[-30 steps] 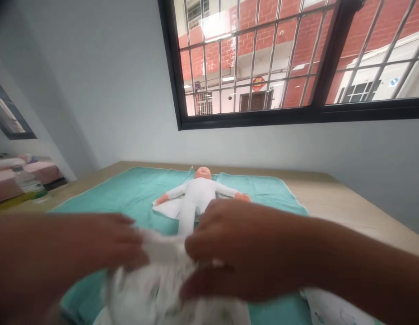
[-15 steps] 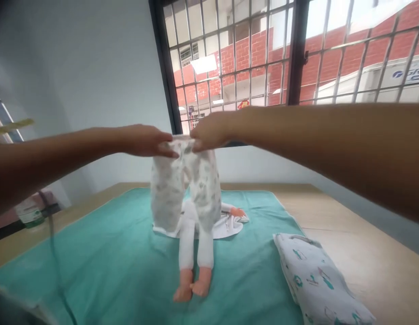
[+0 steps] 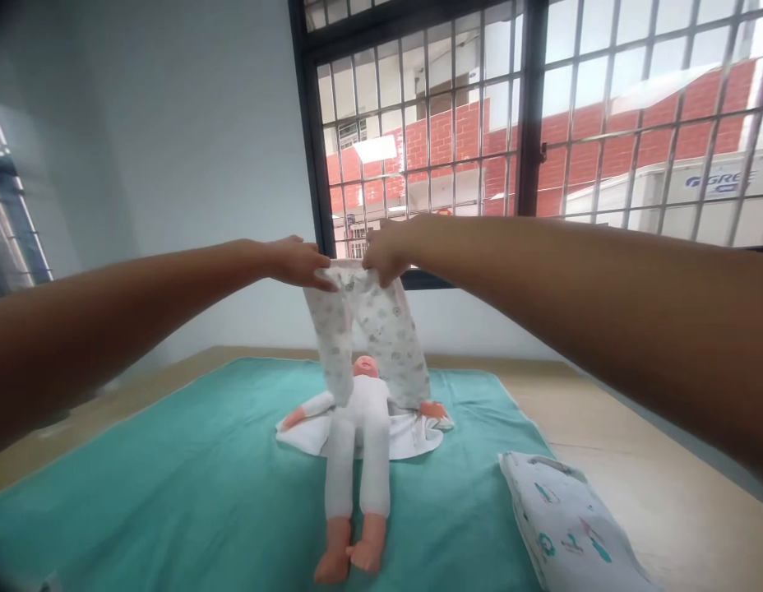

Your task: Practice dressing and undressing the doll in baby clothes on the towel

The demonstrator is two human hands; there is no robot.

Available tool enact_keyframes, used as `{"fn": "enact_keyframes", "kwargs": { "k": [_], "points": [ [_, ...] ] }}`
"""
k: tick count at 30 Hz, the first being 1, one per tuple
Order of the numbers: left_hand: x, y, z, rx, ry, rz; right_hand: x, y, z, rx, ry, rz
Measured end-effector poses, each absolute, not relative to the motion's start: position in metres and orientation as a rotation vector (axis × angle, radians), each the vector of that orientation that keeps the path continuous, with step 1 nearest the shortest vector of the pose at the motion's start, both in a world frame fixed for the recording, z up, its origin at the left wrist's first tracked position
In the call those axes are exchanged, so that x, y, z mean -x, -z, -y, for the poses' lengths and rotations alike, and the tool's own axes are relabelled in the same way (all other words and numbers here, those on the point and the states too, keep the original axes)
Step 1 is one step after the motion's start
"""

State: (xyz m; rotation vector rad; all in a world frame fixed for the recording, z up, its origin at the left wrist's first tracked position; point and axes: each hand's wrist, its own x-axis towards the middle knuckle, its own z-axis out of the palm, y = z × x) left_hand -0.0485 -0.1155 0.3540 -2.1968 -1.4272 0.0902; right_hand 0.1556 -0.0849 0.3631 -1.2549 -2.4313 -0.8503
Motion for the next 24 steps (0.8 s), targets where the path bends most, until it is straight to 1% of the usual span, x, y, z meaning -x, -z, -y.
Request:
{"fn": "enact_keyframes", "kwargs": {
  "k": [5,11,14,19,24],
  "points": [
    [0.049,-0.36,0.124,2.436,-0.036,1.658,-0.15,-0.371,0.093,1.363,0.837,2.64],
    [0.062,-0.36,0.121,2.658,-0.044,1.73,-0.148,-0.363,0.115,1.49,0.456,2.605],
    [0.066,-0.355,0.124,2.68,-0.017,1.734,-0.149,-0.357,0.123,1.585,0.345,2.68],
    [0.058,-0.347,0.129,2.521,-0.103,1.628,-0.144,-0.35,0.127,1.571,0.382,2.736],
    [0.057,-0.351,0.124,2.453,0.148,1.359,-0.145,-0.355,0.13,1.509,0.48,2.707]
  ]
}}
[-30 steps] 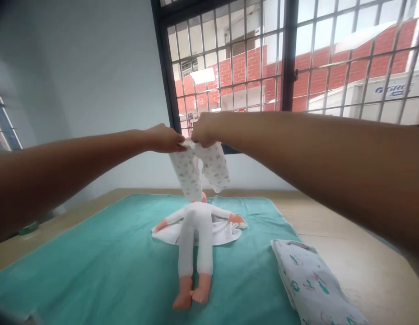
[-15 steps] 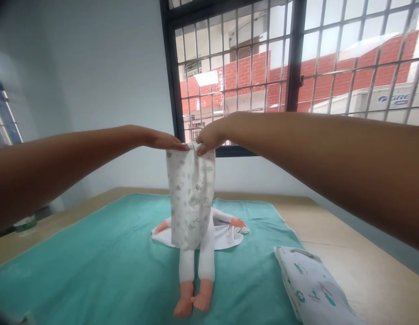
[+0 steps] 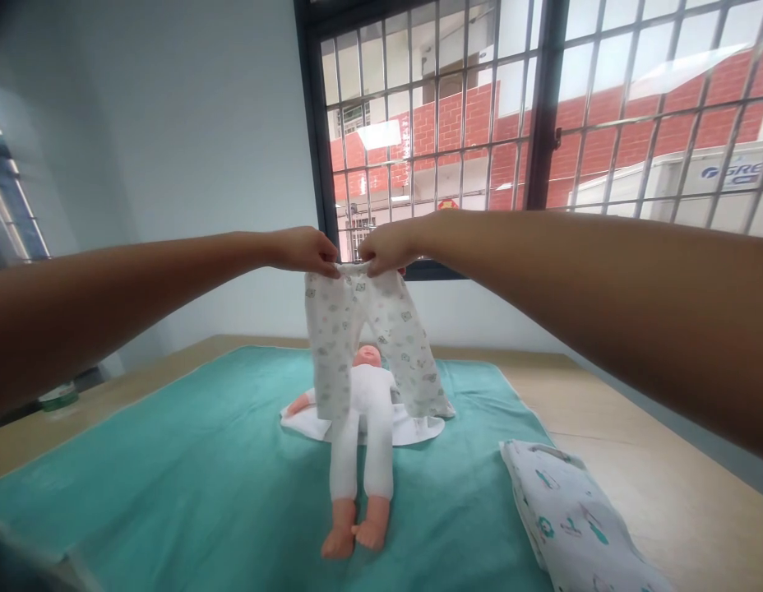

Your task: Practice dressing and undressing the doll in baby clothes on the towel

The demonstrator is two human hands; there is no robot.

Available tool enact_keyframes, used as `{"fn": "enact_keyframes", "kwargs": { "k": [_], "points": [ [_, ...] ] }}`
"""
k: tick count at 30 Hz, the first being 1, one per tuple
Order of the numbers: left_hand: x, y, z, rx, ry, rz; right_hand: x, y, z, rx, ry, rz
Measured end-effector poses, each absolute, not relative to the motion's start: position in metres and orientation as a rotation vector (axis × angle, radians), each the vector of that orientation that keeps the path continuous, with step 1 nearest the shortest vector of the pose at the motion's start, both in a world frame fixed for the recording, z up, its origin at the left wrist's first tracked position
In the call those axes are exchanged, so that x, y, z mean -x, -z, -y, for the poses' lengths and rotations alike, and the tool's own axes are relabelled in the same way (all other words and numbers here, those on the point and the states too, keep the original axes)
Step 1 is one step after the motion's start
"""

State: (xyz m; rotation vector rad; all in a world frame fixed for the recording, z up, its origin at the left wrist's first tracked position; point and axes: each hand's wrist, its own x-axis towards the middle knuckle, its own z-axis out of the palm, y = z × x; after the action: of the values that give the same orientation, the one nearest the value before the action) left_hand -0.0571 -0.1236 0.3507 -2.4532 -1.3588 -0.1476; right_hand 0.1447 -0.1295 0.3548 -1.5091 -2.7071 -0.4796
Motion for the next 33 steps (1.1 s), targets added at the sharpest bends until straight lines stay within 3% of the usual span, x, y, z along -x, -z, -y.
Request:
{"fn": "enact_keyframes", "kwargs": {
  "k": [11,21,28,33],
  "points": [
    [0.062,-0.343,0.123,2.262,0.177,1.15,-0.169,-0.351,0.115,1.425,0.787,2.709],
    [0.08,-0.342,0.107,2.18,0.096,1.22,-0.182,-0.349,0.111,1.621,0.676,2.454],
    [0.073,-0.342,0.098,2.403,0.629,1.513,-0.168,-0.343,0.114,1.577,0.689,2.305],
    [0.07,-0.34,0.099,2.511,1.103,1.59,-0.169,-0.348,0.12,1.454,0.449,2.352]
  ]
}}
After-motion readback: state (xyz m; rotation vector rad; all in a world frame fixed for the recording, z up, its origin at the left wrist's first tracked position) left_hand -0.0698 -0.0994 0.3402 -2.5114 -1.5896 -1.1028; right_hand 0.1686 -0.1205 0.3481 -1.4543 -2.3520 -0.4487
